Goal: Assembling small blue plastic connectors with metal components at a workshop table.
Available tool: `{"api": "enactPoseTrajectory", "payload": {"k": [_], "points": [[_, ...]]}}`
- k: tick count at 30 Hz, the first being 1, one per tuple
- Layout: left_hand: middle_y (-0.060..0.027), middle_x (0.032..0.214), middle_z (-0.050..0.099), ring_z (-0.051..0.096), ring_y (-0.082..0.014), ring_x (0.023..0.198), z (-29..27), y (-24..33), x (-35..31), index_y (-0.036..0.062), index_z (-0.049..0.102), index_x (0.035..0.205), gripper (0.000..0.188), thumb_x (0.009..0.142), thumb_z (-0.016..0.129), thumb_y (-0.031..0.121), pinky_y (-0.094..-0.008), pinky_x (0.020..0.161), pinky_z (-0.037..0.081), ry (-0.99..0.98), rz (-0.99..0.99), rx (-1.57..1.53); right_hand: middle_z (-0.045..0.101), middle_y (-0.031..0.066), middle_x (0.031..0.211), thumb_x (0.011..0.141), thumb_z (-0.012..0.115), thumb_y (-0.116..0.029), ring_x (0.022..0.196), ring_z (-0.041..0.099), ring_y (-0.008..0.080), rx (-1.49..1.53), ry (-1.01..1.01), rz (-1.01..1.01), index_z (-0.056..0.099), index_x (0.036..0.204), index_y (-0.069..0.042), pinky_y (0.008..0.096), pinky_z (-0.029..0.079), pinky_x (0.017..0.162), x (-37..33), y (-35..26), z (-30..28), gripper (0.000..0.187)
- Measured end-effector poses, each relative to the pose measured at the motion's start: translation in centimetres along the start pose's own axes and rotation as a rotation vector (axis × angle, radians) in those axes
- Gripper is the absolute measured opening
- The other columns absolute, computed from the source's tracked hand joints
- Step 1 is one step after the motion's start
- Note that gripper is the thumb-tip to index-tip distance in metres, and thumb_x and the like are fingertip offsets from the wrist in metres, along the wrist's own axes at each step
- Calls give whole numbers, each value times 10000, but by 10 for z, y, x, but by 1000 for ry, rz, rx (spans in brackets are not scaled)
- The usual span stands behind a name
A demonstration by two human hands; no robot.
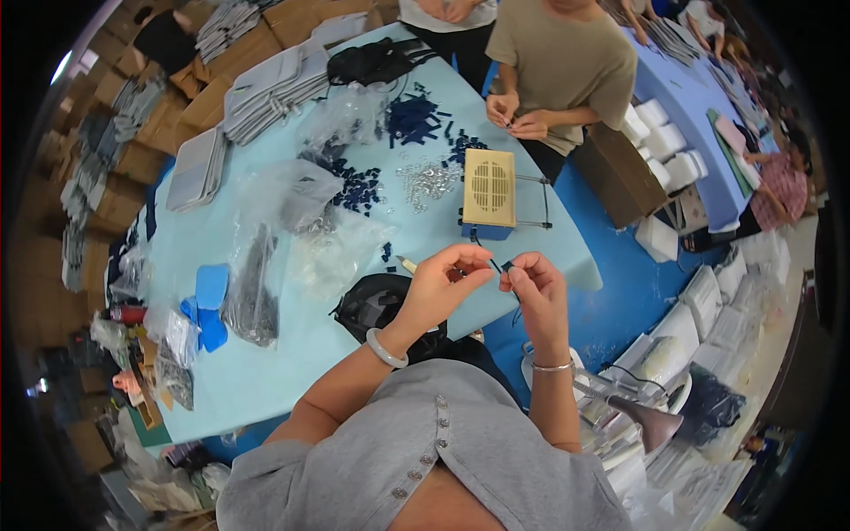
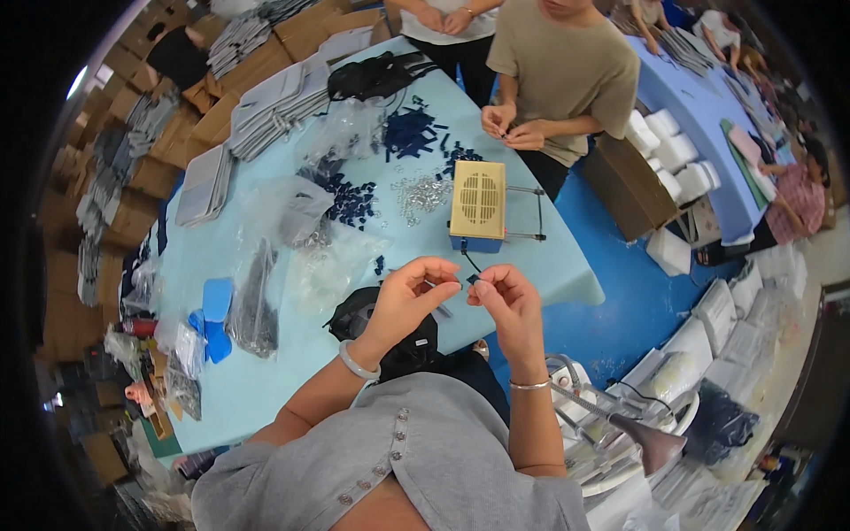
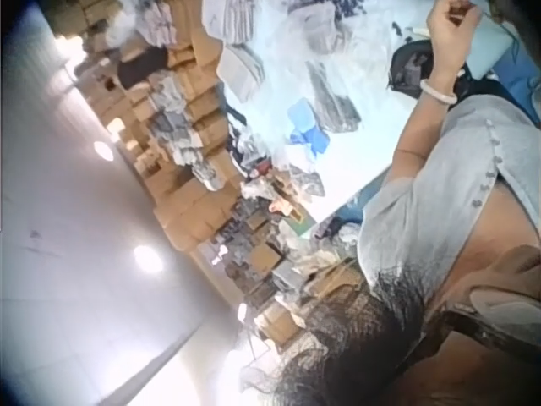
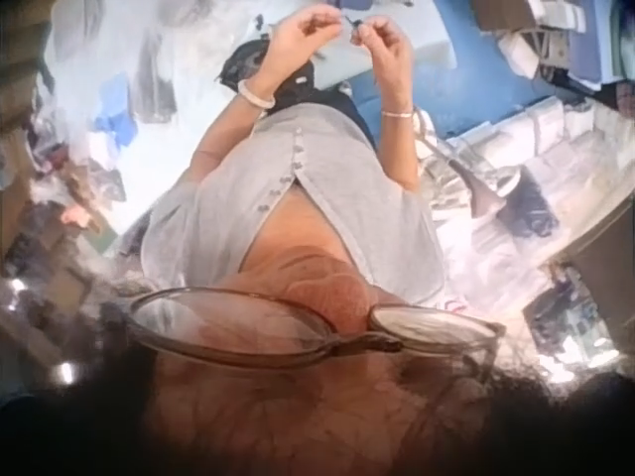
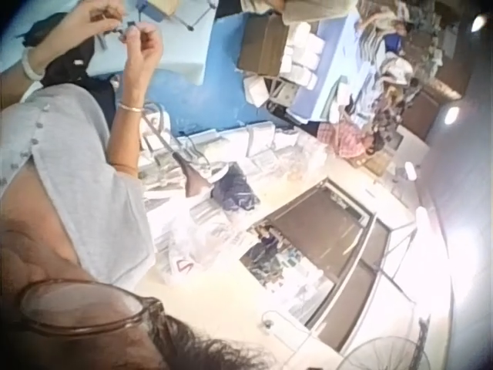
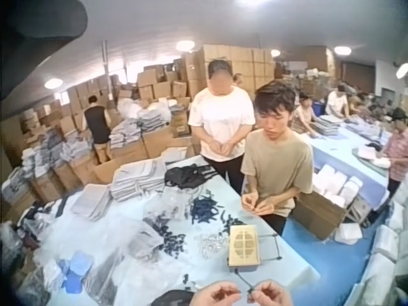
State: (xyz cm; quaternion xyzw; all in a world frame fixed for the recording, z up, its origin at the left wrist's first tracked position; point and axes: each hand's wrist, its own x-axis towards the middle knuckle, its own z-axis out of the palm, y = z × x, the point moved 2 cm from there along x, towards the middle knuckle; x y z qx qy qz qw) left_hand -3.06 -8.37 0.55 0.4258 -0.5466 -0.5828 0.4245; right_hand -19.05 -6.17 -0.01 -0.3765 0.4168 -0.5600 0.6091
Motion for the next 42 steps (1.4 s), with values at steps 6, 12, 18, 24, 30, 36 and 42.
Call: {"api": "enactPoseTrajectory", "payload": {"k": [6, 12, 18, 24, 30, 36, 42], "points": [[11, 868, 635, 540, -34, 720, -2, 6, -2, 27, 625, 927, 133, 808, 636, 84, -182, 571, 398, 23, 32, 55, 594, 39, 802, 836, 589, -63, 734, 574, 98, -77, -41, 27, 543, 896, 3, 217, 469, 693, 2, -1, 16, 100], [-36, 789, 622, 534, -110, 630, -4, 11, -3, 43, 632, 856, 64, 794, 627, 59, -229, 513, 407, 148, 284, 382, 592, 5, 764, 802, 621, -34, 673, 559, 62, -305, 23, -99, 563, 856, 2, 190, 449, 612, 5, 10, 16, 88], [-44, 800, 618, 547, -134, 649, -3, 6, 0, 41, 628, 852, 71, 783, 632, 56, -234, 510, 412, 126, 350, 428, 592, -4, 718, 766, 642, -34, 643, 533, 44, -397, 84, -136, 575, 812, -2, 190, 439, 597, 4, 10, 12, 87], [-45, 788, 601, 522, -144, 629, 4, -1, 4, 42, 612, 849, 73, 778, 627, 50, -245, 520, 405, 136, 395, 463, 592, -3, 723, 767, 642, -36, 643, 532, 46, -418, 100, -121, 573, 814, -5, 194, 443, 606, 5, 12, 6, 89], [-26, 766, 576, 474, -94, 604, 10, -6, 7, 17, 591, 861, 58, 814, 591, 51, -218, 537, 382, 177, 248, 336, 579, 6, 793, 813, 625, -60, 694, 547, 64, -201, 69, -30, 548, 874, -8, 195, 446, 636, 8, 12, 6, 112], [-25, 771, 588, 482, -65, 620, 19, -19, 9, 5, 592, 853, 67, 823, 602, 64, -209, 542, 392, 198, 67, 130, 572, 10, 802, 834, 612, -76, 701, 552, 70, -122, 44, 33, 540, 879, -5, 197, 445, 641, 13, 15, -3, 111], [-35, 846, 616, 551, -75, 729, 27, -38, 13, 1, 600, 981, 155, 864, 567, 97, -202, 640, 436, 180, -57, -37, 569, 1, 755, 834, 595, -62, 682, 539, 60, -288, 7, 29, 551, 866, -11, 194, 439, 626, 29, 19, -32, 75]]}}
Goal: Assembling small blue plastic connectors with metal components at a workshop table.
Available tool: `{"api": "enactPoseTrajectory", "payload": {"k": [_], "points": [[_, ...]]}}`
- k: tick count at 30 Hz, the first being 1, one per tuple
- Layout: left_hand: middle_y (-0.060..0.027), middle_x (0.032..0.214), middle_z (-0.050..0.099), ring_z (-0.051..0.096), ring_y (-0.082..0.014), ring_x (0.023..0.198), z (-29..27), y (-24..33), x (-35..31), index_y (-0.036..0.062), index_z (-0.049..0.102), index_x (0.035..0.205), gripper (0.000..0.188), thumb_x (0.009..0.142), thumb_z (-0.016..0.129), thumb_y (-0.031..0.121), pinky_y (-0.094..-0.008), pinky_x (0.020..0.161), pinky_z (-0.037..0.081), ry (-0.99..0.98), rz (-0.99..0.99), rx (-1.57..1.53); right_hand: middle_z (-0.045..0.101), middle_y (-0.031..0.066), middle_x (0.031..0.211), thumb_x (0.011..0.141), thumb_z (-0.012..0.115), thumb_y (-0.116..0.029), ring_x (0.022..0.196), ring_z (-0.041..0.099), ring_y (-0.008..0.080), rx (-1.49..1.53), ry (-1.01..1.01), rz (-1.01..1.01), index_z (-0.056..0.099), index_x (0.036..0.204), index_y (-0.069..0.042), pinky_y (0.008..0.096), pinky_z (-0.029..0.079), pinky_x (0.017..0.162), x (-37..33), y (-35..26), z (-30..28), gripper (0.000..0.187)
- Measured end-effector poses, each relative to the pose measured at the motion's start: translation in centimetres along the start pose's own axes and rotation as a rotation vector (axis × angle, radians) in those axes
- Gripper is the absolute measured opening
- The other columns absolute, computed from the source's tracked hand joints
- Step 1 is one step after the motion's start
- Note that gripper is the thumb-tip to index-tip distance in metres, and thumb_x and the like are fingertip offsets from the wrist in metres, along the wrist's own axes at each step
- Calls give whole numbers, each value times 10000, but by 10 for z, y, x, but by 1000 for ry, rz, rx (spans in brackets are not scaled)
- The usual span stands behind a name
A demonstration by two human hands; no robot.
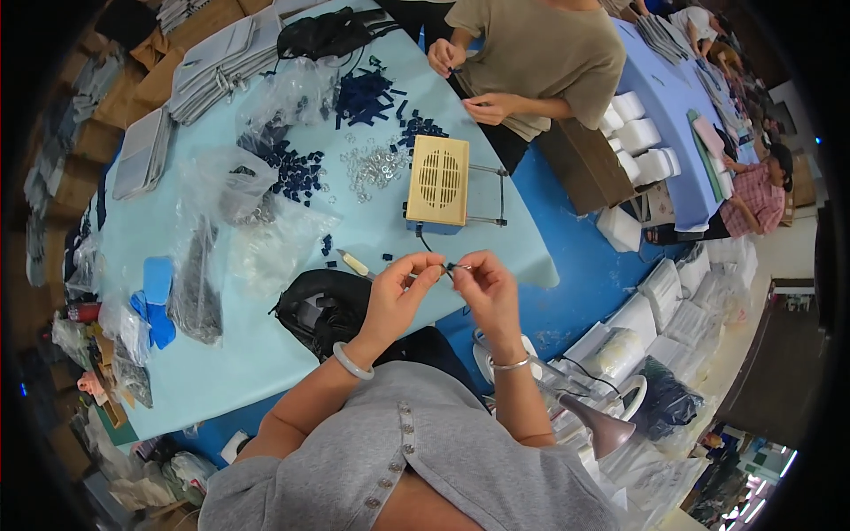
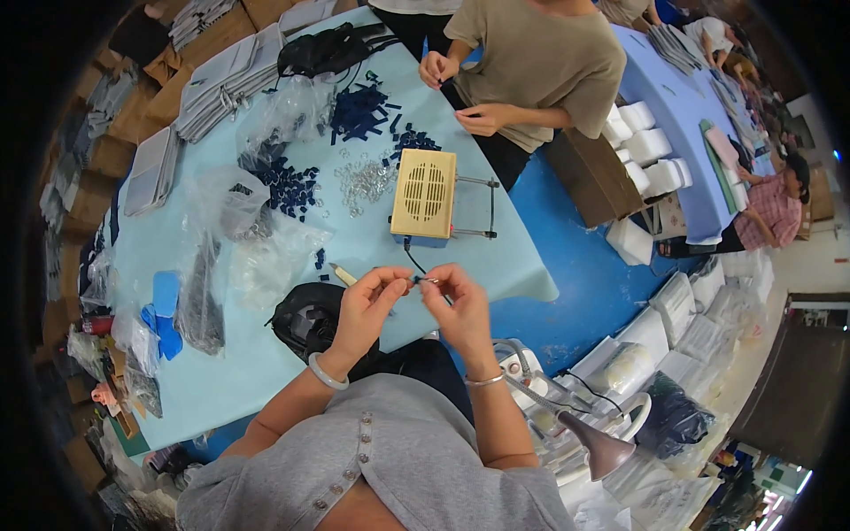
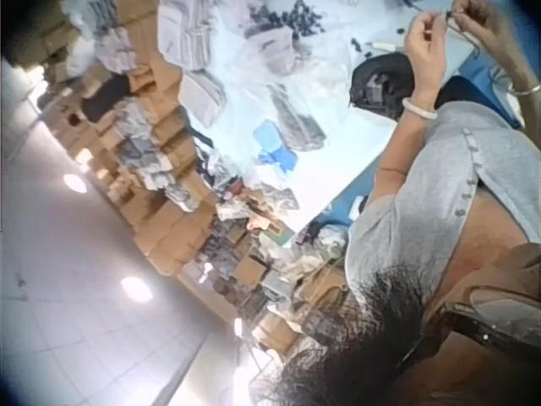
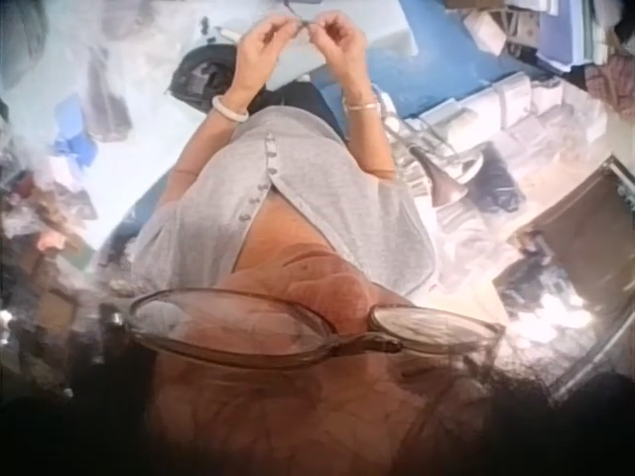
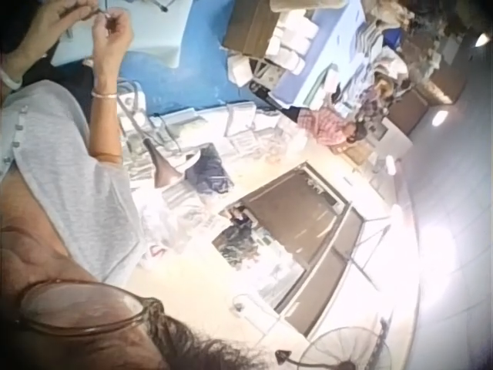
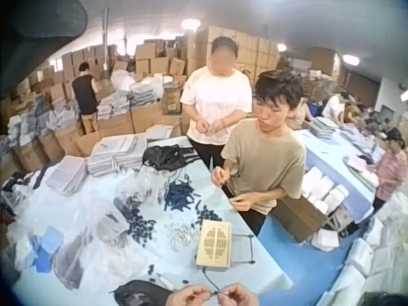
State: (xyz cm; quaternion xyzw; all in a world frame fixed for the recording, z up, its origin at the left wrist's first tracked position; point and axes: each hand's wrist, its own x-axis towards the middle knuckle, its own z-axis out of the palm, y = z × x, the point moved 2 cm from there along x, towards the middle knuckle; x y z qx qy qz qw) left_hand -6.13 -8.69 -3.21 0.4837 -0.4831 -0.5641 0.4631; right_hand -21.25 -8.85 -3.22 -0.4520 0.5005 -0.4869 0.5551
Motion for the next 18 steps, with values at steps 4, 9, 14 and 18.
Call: {"api": "enactPoseTrajectory", "payload": {"k": [4, 9, 14, 18], "points": [[-54, 879, 627, 579, -92, 806, -2, -3, -2, -7, 576, 1078, 224, 893, 533, 110, -205, 712, 447, 30, -31, -104, 573, -6, 703, 830, 593, -77, 639, 530, 55, -295, 155, -52, 569, 831, 4, 193, 428, 590, 39, 12, -64, 84], [-66, 875, 626, 587, -97, 818, -19, -16, -17, -12, 585, 1053, 202, 894, 526, 97, -207, 720, 454, 4, -166, -54, 590, 59, 619, 775, 636, -110, 554, 540, 110, -757, 241, -118, 586, 773, 7, 242, 435, 546, 95, 30, -121, 128], [-67, 851, 624, 591, -99, 798, -29, -34, -32, -18, 597, 1024, 184, 894, 521, 87, -210, 712, 459, 36, -230, -51, 605, 110, 639, 729, 646, -120, 550, 574, 205, -952, 72, -97, 593, 756, -8, 288, 445, 540, 135, 63, -134, 126], [-59, 838, 626, 595, -102, 790, -33, -42, -34, -19, 605, 1000, 172, 892, 523, 87, -210, 706, 460, 44, -231, -41, 621, 126, 667, 723, 637, -113, 589, 597, 257, -1069, -1, -149, 602, 763, -11, 323, 460, 552, 151, 76, -139, 115]]}}
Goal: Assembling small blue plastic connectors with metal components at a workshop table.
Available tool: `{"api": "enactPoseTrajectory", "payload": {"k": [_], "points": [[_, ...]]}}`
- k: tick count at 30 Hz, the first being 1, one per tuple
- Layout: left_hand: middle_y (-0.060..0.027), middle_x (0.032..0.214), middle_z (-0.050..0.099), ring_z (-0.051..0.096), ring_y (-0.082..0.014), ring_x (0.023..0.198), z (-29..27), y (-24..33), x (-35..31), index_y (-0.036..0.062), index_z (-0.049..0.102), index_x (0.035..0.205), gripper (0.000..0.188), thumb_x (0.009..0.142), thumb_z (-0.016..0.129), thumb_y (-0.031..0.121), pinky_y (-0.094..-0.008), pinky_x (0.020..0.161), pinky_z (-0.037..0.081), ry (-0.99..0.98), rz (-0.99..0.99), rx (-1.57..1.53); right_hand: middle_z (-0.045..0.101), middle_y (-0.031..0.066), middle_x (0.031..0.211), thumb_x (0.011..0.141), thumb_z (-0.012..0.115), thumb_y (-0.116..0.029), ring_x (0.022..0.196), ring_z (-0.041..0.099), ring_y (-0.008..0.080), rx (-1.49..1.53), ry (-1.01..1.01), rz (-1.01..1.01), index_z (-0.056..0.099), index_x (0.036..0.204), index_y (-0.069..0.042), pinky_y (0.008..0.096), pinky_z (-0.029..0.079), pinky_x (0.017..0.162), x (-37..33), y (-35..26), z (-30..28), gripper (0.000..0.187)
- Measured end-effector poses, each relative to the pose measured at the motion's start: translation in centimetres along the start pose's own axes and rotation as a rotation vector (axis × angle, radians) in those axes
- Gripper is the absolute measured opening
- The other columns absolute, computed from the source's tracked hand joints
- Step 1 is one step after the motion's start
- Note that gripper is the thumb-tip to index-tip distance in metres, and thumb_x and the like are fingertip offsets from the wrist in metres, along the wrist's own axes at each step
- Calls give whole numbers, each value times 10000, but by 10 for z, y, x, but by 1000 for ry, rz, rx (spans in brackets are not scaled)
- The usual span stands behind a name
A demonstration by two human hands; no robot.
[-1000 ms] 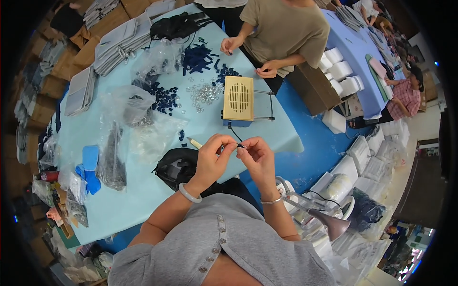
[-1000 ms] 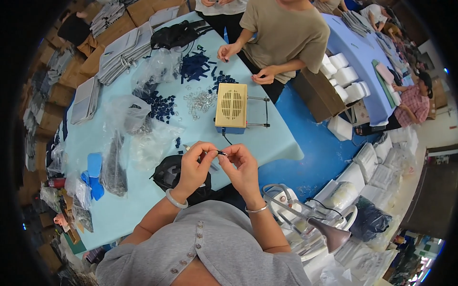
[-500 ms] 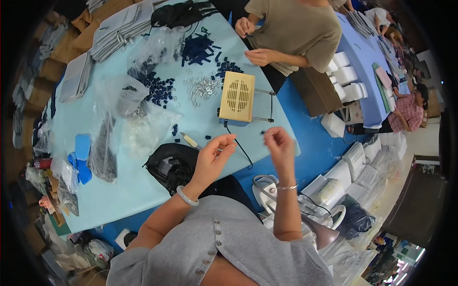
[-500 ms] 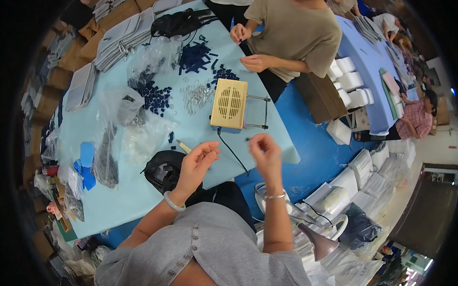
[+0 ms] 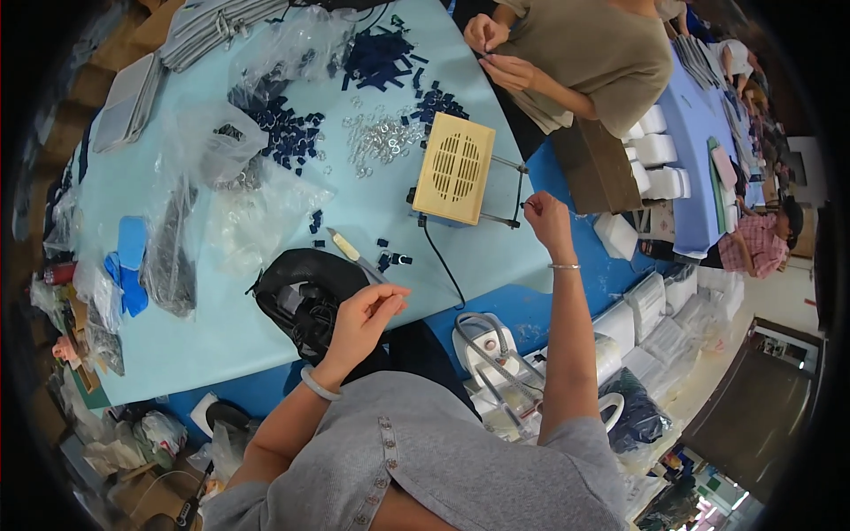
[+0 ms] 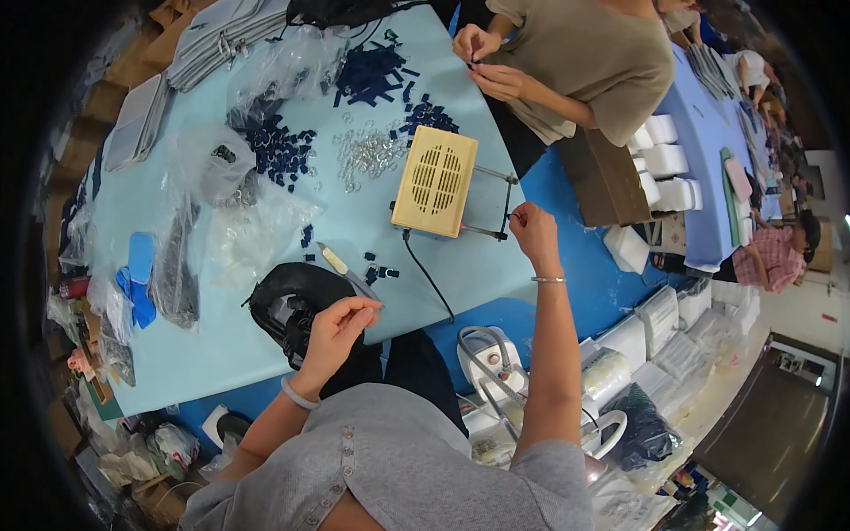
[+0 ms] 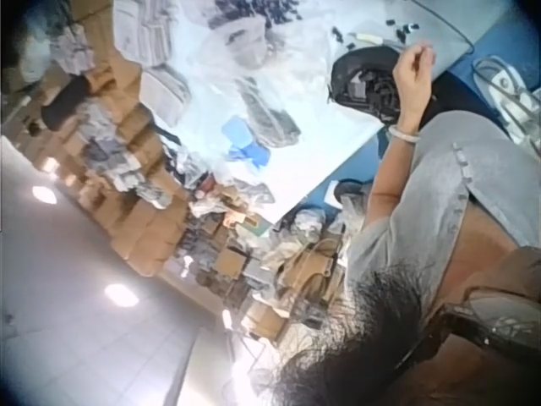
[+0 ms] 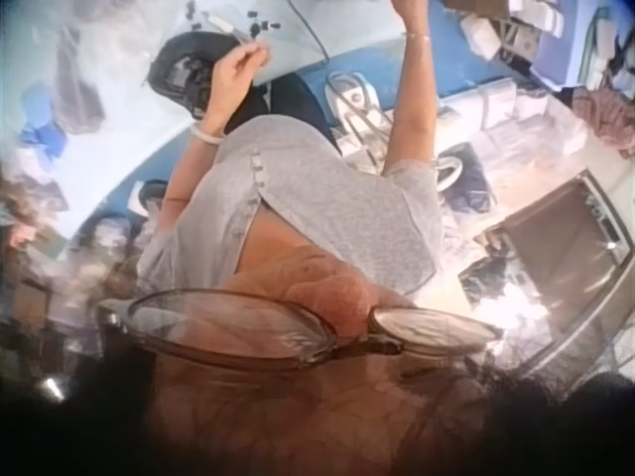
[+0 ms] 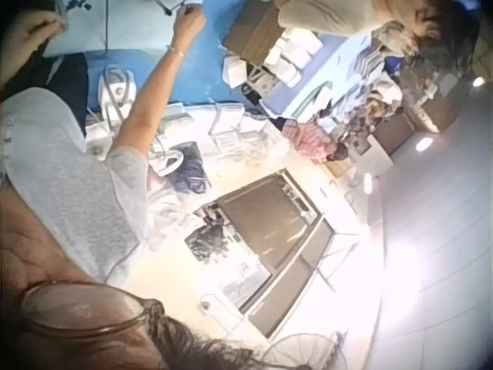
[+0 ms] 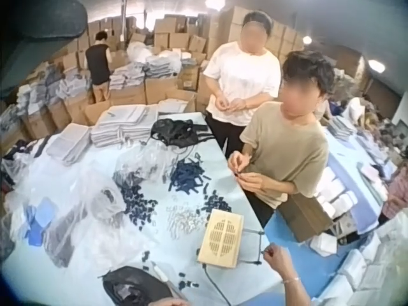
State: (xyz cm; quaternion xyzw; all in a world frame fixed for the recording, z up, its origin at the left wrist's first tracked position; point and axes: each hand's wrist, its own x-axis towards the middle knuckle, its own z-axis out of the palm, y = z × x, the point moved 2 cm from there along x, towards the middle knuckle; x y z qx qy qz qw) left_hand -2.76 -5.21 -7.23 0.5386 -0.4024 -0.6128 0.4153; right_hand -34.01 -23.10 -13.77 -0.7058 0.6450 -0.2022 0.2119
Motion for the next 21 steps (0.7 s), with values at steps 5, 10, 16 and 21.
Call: {"api": "enactPoseTrajectory", "payload": {"k": [5, 10, 16, 21], "points": [[-56, 833, 625, 592, -99, 786, -5, -4, 1, -15, 607, 996, 167, 889, 525, 84, -210, 704, 459, 21, -15, 6, 625, 134, 676, 716, 636, -100, 611, 606, 283, -44, -36, -52, 602, 764, -16, 348, 471, 566, 4, 0, 5, 103], [-54, 826, 621, 580, -90, 772, -7, -5, 3, -14, 607, 998, 168, 888, 527, 84, -207, 698, 450, 33, -9, -11, 619, 132, 711, 710, 634, -94, 656, 600, 297, -93, -53, -71, 592, 764, -18, 365, 472, 589, 5, -1, 5, 103], [-55, 840, 614, 582, -91, 785, -6, -13, 2, -15, 607, 1000, 168, 887, 530, 82, -205, 697, 450, 36, -14, -57, 603, 127, 726, 706, 624, -77, 680, 586, 302, -136, -67, -151, 562, 759, -24, 374, 465, 608, 6, -4, 5, 97], [-51, 846, 615, 585, -91, 785, -3, -15, 2, -9, 611, 999, 166, 888, 531, 85, -203, 693, 451, 32, -12, -43, 602, 131, 730, 705, 620, -72, 688, 584, 308, -155, -76, -148, 556, 755, -25, 379, 466, 612, 6, 0, 7, 93]]}}
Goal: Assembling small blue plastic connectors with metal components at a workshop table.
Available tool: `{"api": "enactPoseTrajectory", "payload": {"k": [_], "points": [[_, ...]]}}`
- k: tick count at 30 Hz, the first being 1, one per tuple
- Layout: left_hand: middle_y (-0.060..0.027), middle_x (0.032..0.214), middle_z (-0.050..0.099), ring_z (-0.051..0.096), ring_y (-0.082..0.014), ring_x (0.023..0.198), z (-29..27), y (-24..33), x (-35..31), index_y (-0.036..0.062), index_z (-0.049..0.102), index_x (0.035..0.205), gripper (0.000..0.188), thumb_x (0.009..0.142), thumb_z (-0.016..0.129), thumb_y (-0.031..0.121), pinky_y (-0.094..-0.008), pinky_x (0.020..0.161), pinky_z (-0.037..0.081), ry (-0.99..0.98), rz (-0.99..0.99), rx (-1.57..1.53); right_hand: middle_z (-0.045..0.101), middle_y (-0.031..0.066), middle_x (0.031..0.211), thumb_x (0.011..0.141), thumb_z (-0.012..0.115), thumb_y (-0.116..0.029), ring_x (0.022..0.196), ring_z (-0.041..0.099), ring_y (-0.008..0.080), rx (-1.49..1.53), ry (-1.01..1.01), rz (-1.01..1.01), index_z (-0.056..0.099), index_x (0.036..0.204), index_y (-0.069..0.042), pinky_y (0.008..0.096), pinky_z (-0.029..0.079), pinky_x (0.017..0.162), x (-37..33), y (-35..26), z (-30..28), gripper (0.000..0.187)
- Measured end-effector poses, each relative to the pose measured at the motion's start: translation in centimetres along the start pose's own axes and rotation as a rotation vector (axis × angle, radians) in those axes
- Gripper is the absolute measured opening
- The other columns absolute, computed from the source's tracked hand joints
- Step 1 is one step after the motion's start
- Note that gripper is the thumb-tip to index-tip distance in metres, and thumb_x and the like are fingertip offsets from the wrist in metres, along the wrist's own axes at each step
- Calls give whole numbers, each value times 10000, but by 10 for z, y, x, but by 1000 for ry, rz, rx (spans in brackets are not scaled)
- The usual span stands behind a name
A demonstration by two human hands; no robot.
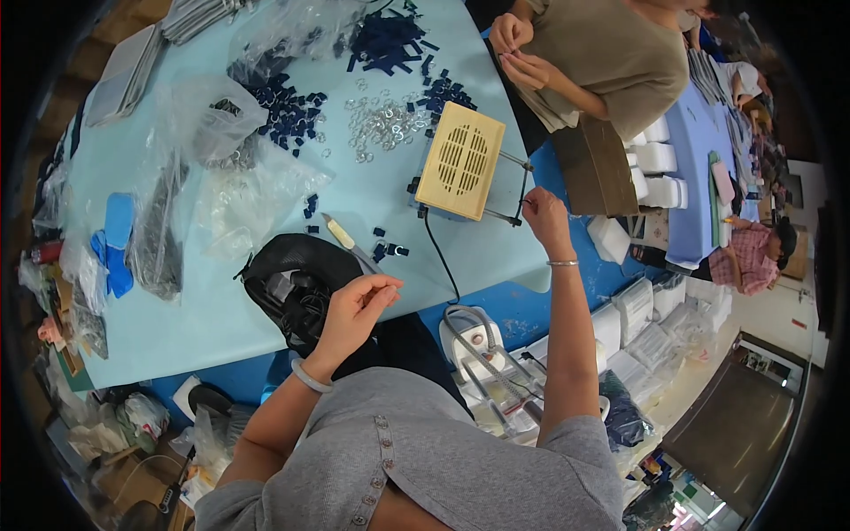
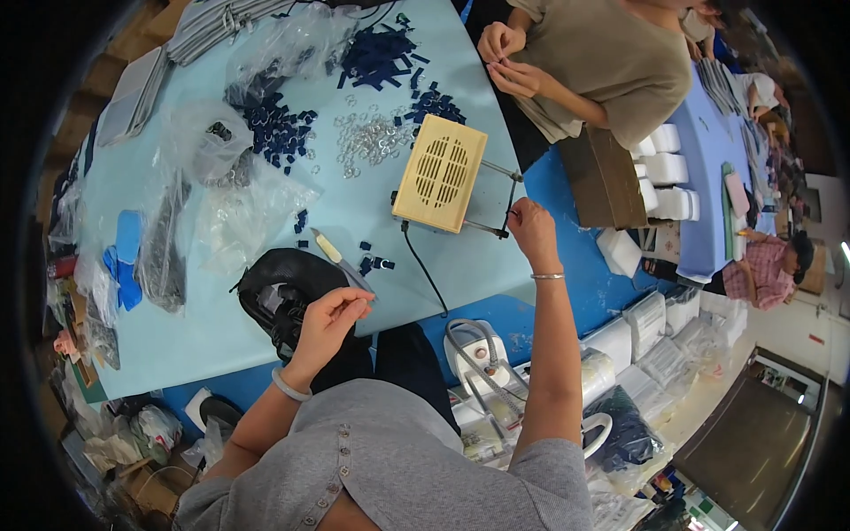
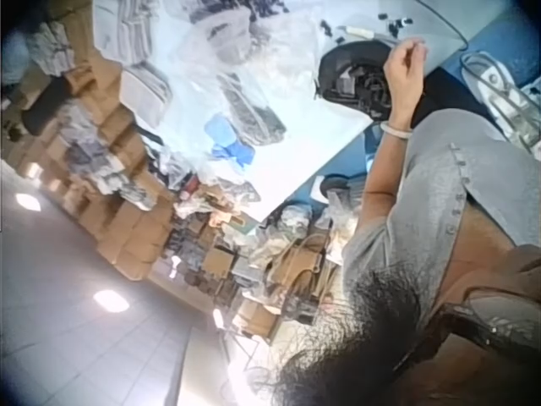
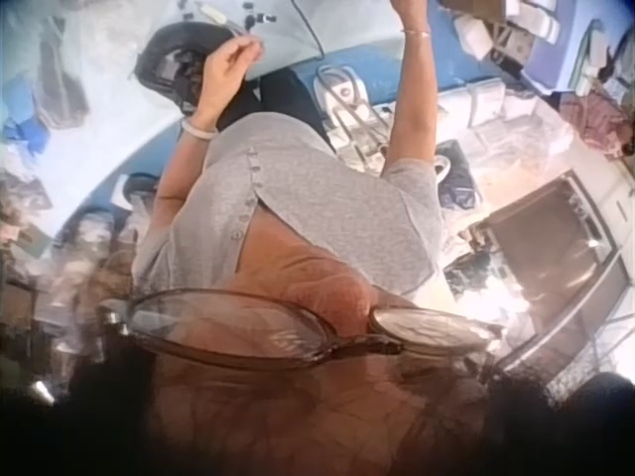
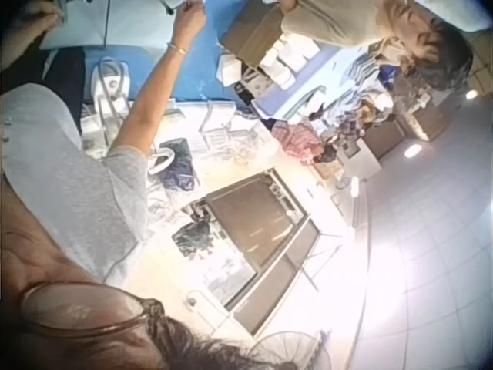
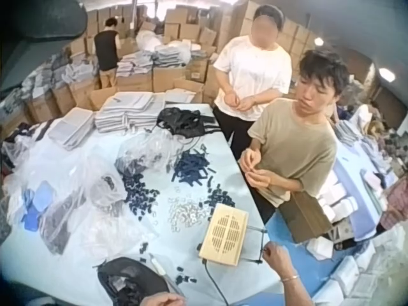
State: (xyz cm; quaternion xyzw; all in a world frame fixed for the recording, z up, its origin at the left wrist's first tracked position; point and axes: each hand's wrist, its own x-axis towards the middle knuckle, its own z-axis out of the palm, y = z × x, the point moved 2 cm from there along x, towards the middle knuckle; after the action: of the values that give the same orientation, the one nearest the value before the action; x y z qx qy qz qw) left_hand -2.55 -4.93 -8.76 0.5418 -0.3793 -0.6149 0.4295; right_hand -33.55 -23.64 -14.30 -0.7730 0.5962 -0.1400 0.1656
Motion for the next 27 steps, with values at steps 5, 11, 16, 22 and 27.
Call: {"api": "enactPoseTrajectory", "payload": {"k": [5, 11, 16, 22, 27], "points": [[-47, 836, 619, 586, -89, 777, 0, 1, 0, -4, 614, 997, 165, 889, 529, 87, -202, 689, 452, -3, -2, 13, 600, 134, 728, 702, 618, -70, 691, 582, 312, -17, -9, -16, 551, 751, -28, 383, 466, 610, -3, 1, 0, 93], [-47, 832, 621, 587, -89, 770, 1, 0, 1, -5, 615, 991, 162, 888, 529, 86, -204, 688, 453, 3, -5, 23, 595, 132, 723, 706, 610, -67, 682, 580, 317, -37, -21, -46, 537, 764, -36, 392, 463, 596, -1, 2, 0, 99], [-48, 832, 623, 591, -92, 773, 1, 2, 0, -10, 613, 989, 164, 889, 528, 89, -207, 687, 455, 12, 0, 28, 597, 132, 727, 707, 618, -69, 681, 581, 319, -48, -9, -64, 538, 765, -37, 395, 462, 595, 3, 1, 0, 104], [-53, 838, 626, 597, -96, 776, 0, -2, 1, -10, 614, 987, 164, 891, 527, 91, -209, 692, 460, 14, -1, 12, 601, 132, 721, 707, 617, -67, 678, 583, 319, -35, -30, -58, 548, 767, -28, 391, 465, 600, 1, 1, -1, 100], [-55, 839, 626, 598, -98, 778, -1, -1, 2, -7, 615, 984, 164, 891, 529, 95, -209, 692, 460, 18, -2, 4, 603, 135, 717, 710, 615, -65, 673, 584, 316, -38, -49, -48, 554, 759, -23, 387, 466, 600, 0, 1, -2, 89]]}}
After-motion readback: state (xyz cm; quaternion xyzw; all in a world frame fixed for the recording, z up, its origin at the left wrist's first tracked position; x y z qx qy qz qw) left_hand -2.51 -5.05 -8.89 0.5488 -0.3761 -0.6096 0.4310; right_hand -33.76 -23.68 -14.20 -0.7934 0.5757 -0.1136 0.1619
